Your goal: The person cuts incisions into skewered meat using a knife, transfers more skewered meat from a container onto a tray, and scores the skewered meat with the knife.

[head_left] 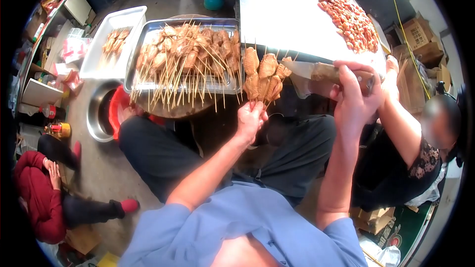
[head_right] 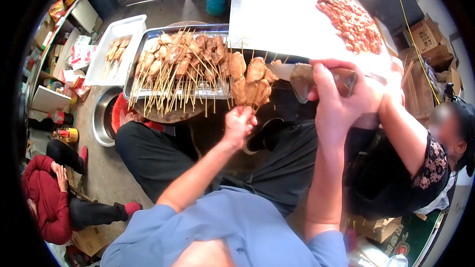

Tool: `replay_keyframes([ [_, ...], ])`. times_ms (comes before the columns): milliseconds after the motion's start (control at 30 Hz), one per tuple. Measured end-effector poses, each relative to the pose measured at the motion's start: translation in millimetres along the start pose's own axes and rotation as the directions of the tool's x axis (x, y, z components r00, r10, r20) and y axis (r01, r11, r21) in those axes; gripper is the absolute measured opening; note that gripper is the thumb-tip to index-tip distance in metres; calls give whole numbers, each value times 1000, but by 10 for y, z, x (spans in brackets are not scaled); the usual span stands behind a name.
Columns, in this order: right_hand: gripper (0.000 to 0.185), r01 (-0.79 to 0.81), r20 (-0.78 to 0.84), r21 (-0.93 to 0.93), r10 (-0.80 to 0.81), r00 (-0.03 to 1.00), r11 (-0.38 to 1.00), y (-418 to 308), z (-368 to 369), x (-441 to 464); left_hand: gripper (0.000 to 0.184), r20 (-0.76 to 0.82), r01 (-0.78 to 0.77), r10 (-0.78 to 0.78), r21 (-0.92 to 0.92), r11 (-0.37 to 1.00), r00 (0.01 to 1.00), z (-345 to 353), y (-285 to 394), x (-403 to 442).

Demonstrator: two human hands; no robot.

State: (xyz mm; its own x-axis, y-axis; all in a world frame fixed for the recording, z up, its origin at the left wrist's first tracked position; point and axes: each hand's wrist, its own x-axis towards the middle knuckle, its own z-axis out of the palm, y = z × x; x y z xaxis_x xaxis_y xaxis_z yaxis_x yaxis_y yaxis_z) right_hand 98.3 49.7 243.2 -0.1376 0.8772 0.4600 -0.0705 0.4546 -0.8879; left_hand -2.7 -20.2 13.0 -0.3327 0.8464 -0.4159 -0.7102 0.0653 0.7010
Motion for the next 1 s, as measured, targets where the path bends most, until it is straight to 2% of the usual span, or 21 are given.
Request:
replay_keyframes([
  [233, 5, -27, -29, 73, 30, 999, 997, 329, 116, 40, 15, 6, -11, 11, -5, 1000, 1000, -8, -31, 4],
  [467, 6, -63, -24, 27, 63, 998, 998, 321, 126, 84, 15, 16, -20, 20, -9, 1000, 1000, 9, -42, 11],
  [567, 9, -124, -71, -23, 122, 990, 992, 329, 185, 152, 15, 12, -21, 21, 25, 999, 1000, 4, -16, 0],
  [633, 9, -159, -72, 29, 160, 984, 987, 359, 226, 241, 15, 15, -33, 32, 44, 998, 999, -15, -14, 15],
  [667, 9, -194, -81, -25, 192, 978, 981, 367, 267, 275, 15, 14, -46, 45, 59, 997, 999, -18, -18, 24],
  [833, 10, -176, -47, -135, 171, 984, 975, 748, 497, 339, 16, -1, -57, 57, 72, 996, 998, -10, -25, 41],
  [1000, 14, -303, -94, -220, 290, 953, 927, 1166, 643, 223, 17, -30, -73, 76, 111, 991, 997, 14, -29, 47],
])
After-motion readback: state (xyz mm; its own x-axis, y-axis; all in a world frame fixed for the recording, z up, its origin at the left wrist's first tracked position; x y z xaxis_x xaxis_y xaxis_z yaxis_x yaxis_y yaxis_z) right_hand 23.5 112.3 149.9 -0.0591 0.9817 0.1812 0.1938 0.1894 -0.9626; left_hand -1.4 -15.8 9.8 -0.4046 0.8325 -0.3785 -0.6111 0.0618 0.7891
